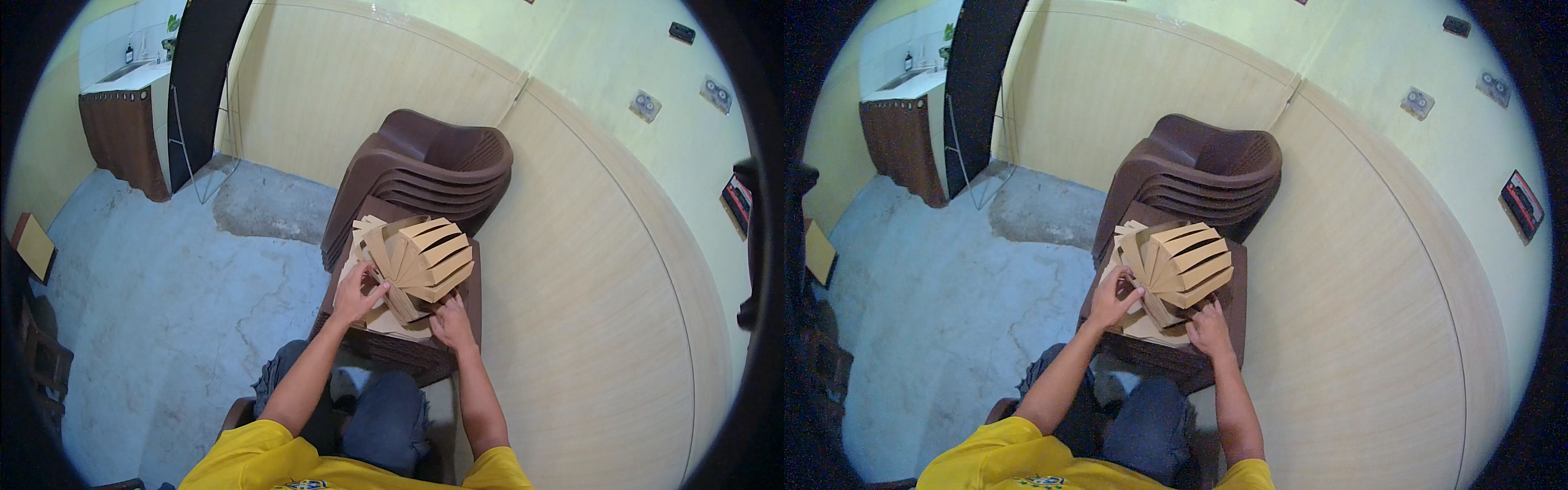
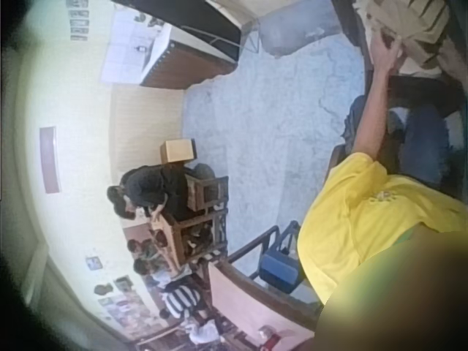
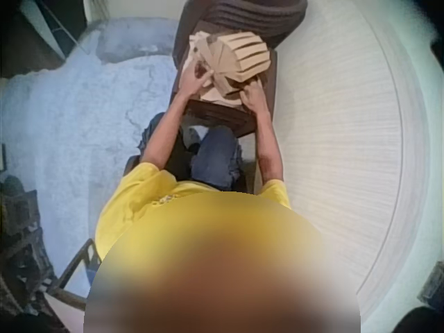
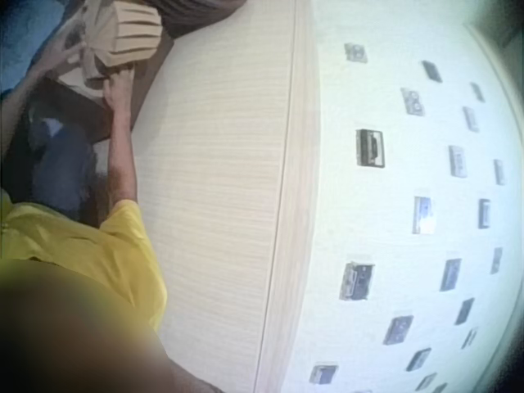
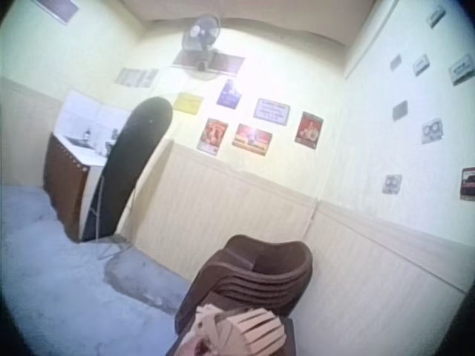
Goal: The person folds flat cardboard pieces into small box shapes by hand, then stacks the finished boxes on a nearby chair. The person continues folding additional pieces and stacking them in the same location.
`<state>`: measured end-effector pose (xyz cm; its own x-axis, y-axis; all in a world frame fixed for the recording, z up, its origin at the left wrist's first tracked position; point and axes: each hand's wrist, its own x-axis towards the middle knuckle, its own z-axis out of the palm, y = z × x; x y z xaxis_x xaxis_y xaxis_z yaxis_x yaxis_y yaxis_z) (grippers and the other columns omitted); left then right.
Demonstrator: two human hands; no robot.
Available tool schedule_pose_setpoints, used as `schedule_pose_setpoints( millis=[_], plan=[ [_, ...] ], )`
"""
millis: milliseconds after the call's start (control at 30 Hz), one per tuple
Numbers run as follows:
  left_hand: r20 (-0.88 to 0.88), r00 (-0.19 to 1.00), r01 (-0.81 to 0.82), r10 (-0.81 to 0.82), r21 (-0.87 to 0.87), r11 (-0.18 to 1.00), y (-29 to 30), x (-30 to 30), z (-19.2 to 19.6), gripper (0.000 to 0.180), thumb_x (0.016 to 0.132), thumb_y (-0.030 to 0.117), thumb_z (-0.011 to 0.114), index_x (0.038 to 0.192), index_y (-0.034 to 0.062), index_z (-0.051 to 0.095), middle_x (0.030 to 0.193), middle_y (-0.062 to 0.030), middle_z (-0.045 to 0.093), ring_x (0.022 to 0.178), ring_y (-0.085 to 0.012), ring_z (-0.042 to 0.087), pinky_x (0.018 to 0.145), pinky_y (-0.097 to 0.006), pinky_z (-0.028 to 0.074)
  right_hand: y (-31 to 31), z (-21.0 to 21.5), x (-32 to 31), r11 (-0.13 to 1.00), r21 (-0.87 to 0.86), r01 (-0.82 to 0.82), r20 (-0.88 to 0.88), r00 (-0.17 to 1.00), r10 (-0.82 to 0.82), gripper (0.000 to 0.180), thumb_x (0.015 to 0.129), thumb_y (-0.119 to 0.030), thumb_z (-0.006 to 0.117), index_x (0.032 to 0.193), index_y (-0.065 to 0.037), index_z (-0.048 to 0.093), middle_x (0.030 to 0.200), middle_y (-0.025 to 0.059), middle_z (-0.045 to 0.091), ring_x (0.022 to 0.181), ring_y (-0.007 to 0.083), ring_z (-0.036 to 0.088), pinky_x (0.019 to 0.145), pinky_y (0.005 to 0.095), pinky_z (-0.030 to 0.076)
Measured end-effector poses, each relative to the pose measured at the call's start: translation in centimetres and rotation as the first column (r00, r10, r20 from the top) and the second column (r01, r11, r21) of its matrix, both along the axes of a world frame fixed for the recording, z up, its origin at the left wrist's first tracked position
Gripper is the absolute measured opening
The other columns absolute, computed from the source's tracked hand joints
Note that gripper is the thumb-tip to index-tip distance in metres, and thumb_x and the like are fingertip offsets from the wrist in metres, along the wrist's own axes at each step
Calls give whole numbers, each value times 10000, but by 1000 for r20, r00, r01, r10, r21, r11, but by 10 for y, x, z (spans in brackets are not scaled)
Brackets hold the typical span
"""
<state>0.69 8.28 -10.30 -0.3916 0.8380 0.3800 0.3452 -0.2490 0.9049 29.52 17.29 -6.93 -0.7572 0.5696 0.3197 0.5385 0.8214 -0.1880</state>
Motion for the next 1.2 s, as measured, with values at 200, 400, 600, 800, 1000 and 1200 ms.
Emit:
schedule_pose_setpoints(
  millis=[200,400,600,800,1000,1200],
  plan=[
    [-37,999,0,3,60,998,-4,3,-7,753,931,360,850,1524,91,472,1207,-174,716,1069,-299,741,969,-435,590,-1,9,-8,999,14,-53,-41,998,53,568,879,-376,728,1340,-44,704,1373,259,642,1403,461,512,1307,629,242],
    [461,870,56,-176,262,964,1,13,-17,939,985,225,806,1699,140,201,1199,-186,709,996,-201,741,906,-345,609,-6,25,-14,995,-40,-89,-79,993,85,806,839,-564,763,1476,-89,633,1537,253,562,1509,461,424,1329,630,195],
    [667,730,171,-151,35,985,1,-12,-13,720,1117,397,580,1715,179,243,1212,-224,711,877,-261,764,810,-384,651,-1,37,-16,989,22,-147,-70,986,148,715,789,-447,750,1419,-114,695,1562,214,567,1523,451,413,1334,629,194],
    [847,511,383,-146,-72,921,-14,-11,7,707,1134,623,399,1648,139,354,1254,-273,706,899,-373,790,750,-458,699,4,32,0,995,-66,-78,-6,997,77,439,782,-209,695,1181,-77,822,1574,207,572,1582,452,326,1344,605,197],
    [807,566,261,-167,17,965,-50,58,11,503,1156,301,549,1503,53,283,1183,-264,717,886,-340,806,674,-375,692,21,37,13,981,73,177,-15,984,-177,337,823,-35,678,1127,-30,823,1582,241,530,1579,474,297,1319,535,295],
    [730,588,491,-348,19,871,-83,127,19,506,1138,243,598,1497,5,334,1216,-196,728,1015,-266,795,786,-357,660,37,-6,22,812,-499,302,-512,653,-558,452,993,-51,649,1440,16,643,1527,204,550,1448,353,515,1231,421,404]
  ],
)
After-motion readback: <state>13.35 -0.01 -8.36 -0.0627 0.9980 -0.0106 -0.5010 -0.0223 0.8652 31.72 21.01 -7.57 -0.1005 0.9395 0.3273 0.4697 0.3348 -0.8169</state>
